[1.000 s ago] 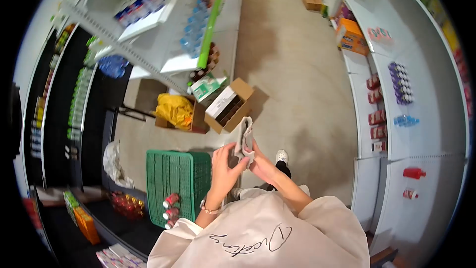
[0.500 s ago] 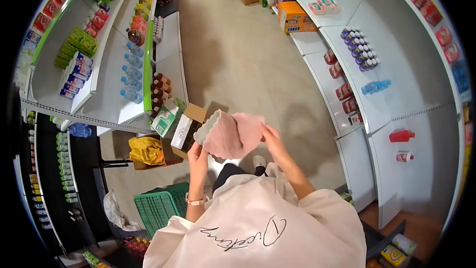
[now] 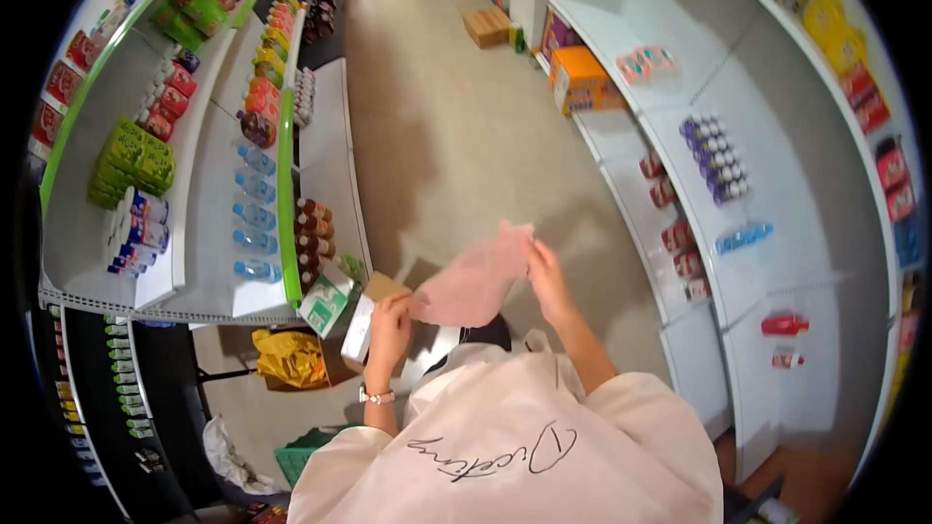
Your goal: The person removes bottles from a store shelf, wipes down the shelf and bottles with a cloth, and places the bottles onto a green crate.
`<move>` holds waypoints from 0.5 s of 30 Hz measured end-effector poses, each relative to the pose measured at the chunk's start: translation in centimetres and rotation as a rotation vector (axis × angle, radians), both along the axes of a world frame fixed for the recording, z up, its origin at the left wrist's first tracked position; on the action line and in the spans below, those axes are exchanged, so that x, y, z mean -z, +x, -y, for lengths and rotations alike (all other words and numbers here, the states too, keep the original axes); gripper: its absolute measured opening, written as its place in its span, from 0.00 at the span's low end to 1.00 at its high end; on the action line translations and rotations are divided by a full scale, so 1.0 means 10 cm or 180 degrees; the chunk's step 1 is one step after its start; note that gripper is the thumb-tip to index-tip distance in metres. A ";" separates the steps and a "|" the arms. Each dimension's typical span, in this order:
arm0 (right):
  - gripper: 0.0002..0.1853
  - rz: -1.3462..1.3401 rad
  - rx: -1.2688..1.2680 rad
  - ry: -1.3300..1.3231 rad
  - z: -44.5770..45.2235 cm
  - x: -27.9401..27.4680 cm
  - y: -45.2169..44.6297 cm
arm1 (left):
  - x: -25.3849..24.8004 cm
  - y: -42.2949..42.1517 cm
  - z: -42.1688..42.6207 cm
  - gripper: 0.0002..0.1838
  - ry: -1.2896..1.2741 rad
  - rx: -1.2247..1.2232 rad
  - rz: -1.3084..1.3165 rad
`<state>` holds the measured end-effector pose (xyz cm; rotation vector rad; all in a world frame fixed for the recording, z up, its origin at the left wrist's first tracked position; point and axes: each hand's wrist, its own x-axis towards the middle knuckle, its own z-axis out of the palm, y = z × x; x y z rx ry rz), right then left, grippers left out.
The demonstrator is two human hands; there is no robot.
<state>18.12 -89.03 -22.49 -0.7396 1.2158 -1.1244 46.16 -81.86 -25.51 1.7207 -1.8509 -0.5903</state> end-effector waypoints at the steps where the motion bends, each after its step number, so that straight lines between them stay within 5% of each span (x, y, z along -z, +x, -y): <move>1: 0.11 -0.0302 -0.0148 -0.0261 0.20 -0.11 0.13 | -0.03 0.03 0.19 0.21 0.0080 0.0129 0.0202; 6: 0.12 -0.1040 -0.1631 -0.0872 1.03 -0.39 0.64 | -0.43 0.04 1.16 0.32 0.0077 0.0221 -0.0155; 9: 0.13 -0.0646 -0.1611 -0.0731 1.26 -0.65 0.92 | -0.55 -0.01 1.60 0.39 -0.0114 0.0190 -0.0443; 13: 0.15 -0.0564 -0.1371 -0.0795 1.58 -0.48 0.88 | -0.35 -0.05 2.01 0.31 -0.0536 0.0584 -0.0212; 15: 0.13 -0.0354 -0.1009 -0.0582 1.79 -0.64 0.87 | -0.48 -0.05 2.14 0.30 0.0245 0.0414 -0.0638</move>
